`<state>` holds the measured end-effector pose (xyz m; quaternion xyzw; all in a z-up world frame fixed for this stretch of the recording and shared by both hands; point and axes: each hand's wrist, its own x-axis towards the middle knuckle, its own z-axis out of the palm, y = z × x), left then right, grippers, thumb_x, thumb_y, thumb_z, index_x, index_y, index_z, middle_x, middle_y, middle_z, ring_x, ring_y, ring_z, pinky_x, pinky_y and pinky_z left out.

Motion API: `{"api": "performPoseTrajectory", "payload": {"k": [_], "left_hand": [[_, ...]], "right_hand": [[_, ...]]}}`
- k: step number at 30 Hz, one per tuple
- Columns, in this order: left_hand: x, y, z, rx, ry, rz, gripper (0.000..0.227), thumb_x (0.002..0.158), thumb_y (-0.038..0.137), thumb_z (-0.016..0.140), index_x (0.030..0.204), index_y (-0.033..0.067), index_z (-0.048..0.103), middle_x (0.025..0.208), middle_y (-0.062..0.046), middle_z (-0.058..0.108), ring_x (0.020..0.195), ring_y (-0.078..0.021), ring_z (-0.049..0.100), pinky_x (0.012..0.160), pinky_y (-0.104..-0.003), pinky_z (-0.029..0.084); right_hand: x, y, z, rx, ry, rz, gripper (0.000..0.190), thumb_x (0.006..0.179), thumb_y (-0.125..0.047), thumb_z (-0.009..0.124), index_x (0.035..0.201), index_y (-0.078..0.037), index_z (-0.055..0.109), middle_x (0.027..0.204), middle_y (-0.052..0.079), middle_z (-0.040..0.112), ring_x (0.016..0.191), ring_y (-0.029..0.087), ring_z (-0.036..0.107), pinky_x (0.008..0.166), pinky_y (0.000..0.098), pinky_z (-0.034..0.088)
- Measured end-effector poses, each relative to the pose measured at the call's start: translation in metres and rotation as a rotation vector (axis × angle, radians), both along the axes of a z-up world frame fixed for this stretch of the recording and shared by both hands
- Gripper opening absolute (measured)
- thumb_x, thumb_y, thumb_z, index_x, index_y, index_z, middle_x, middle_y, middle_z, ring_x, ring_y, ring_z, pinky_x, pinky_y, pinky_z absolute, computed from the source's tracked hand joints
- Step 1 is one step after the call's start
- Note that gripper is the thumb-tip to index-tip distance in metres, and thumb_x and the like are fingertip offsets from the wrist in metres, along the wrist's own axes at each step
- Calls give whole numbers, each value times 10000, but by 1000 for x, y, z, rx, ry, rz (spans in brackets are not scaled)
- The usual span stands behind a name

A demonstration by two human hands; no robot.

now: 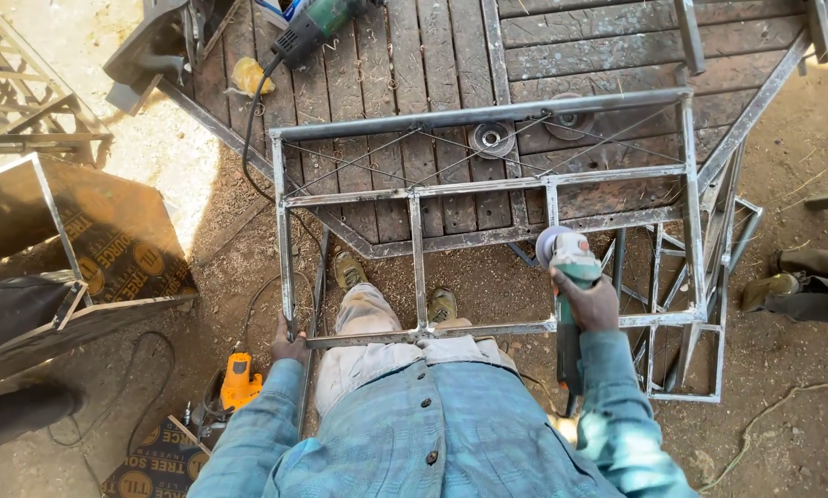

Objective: Using a handheld angle grinder to smooth out weld joints on a rectangular metal frame.

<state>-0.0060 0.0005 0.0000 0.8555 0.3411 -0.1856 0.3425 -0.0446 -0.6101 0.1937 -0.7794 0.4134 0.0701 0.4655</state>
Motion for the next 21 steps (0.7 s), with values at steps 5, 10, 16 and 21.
{"api": "performPoseTrajectory", "payload": {"k": [5, 10, 16, 21], "left_hand": [[3, 2, 5, 20, 19, -16, 822, 902, 201, 751, 1577, 469, 367, 1165, -49, 756, 1078, -252, 710, 965, -399, 586], [3, 0, 15, 53, 46, -16, 801, 906, 244, 766, 1568, 476, 379, 1207, -67, 742, 1135, -266, 690, 1017, -403, 560], [2, 4, 15, 81, 66, -23, 781, 930, 246, 750, 1572, 474, 369, 1192, -45, 744, 1119, -250, 696, 1002, -400, 568], [4, -2, 19, 52, 13, -4, 775, 935, 177, 726, 1589, 406, 379, 1198, -123, 729, 1130, -303, 685, 983, -426, 568]], "right_hand": [[-44, 27, 22, 33, 85, -77, 966, 715, -704, 897, 1182, 92, 612, 1058, 329, 651, 1070, 452, 640, 956, 547, 492], [-84, 35, 18, 50, 143, -136, 968, 676, -681, 903, 1222, 70, 629, 1125, 319, 668, 1170, 449, 625, 980, 531, 483], [-113, 44, 35, 55, 164, -205, 941, 728, -612, 913, 1239, 111, 597, 1057, 337, 652, 1106, 491, 631, 952, 583, 483], [-139, 43, 6, 39, 192, -246, 852, 687, -563, 943, 1192, 49, 633, 1026, 279, 692, 1086, 416, 663, 959, 536, 491]]}}
